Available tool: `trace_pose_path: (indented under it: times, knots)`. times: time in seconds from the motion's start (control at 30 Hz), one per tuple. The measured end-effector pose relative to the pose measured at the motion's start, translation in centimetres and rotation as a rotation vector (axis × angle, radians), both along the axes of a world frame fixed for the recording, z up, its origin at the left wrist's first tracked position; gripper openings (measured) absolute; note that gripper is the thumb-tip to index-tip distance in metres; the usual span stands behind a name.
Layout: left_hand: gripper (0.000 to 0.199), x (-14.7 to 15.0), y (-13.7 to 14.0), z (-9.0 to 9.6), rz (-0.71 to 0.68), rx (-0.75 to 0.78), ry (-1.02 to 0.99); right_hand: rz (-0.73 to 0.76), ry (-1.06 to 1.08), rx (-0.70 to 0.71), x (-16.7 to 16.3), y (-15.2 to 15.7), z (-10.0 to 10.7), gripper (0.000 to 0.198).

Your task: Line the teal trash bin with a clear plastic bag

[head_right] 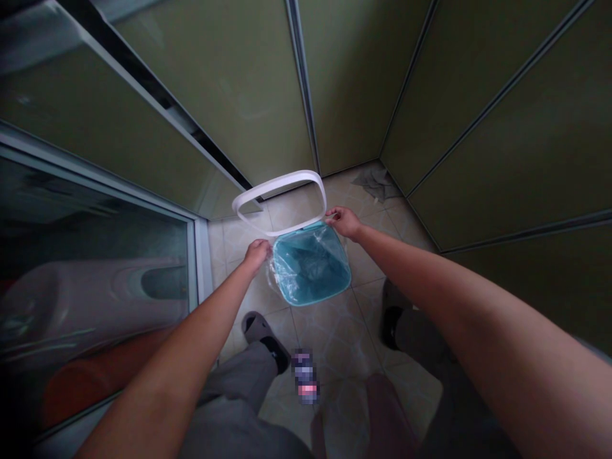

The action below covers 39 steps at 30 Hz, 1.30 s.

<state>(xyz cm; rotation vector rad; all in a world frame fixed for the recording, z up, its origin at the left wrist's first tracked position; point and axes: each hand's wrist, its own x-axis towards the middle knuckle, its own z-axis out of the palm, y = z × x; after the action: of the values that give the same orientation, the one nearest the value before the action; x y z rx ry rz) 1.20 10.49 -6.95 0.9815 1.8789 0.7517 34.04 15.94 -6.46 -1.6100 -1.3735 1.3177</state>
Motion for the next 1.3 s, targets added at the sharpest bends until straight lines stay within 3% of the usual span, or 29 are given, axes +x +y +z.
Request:
trace_pose_path:
  times: [0.13,0.23,0.37,0.73,0.83,0.93,1.03,1.1,1.2,1.3]
  knots:
    - [0.012,0.0,-0.1,0.4,0.053,-0.036,-0.057,0.161,0.165,-0.096,1.2,-0.2,0.6,0.032]
    - [0.013,0.0,0.0,0.7,0.048,-0.050,-0.070,0.172,0.176,-0.110,1.8,-0.1,0.6,0.017]
    - [0.011,0.2,0.3,0.6,0.047,-0.048,-0.057,0.095,0.109,-0.101,1.7,0.1,0.0,0.002]
    - [0.018,0.4,0.8,-1.5,-0.043,-0.085,0.020,-0.080,0.082,-0.140,-0.4,0.1,-1.4,0.009]
    - [0.019,0.5,0.6,-1.3,-0.032,-0.117,0.000,-0.097,0.034,-0.207,-0.6,-0.1,-1.3,0.005]
    - [0.024,0.3,0.9,-0.1,0.063,-0.074,-0.018,-0.174,-0.053,-0.196,-0.2,0.3,-1.1,0.013]
    - [0.033,-0.1,1.7,2.2,0.175,-0.009,-0.096,-0.219,-0.135,-0.065,0.6,1.2,0.2,0.024]
    - [0.039,-0.4,2.2,4.0,0.200,0.008,-0.196,-0.145,-0.144,0.014,1.2,1.9,2.0,0.031]
    - [0.041,-0.6,2.1,6.6,0.154,0.036,-0.272,0.019,-0.143,0.100,2.1,2.6,5.6,0.036]
    - [0.037,-1.1,0.7,8.2,0.032,0.081,-0.215,0.136,-0.193,0.160,3.0,2.2,8.8,0.035]
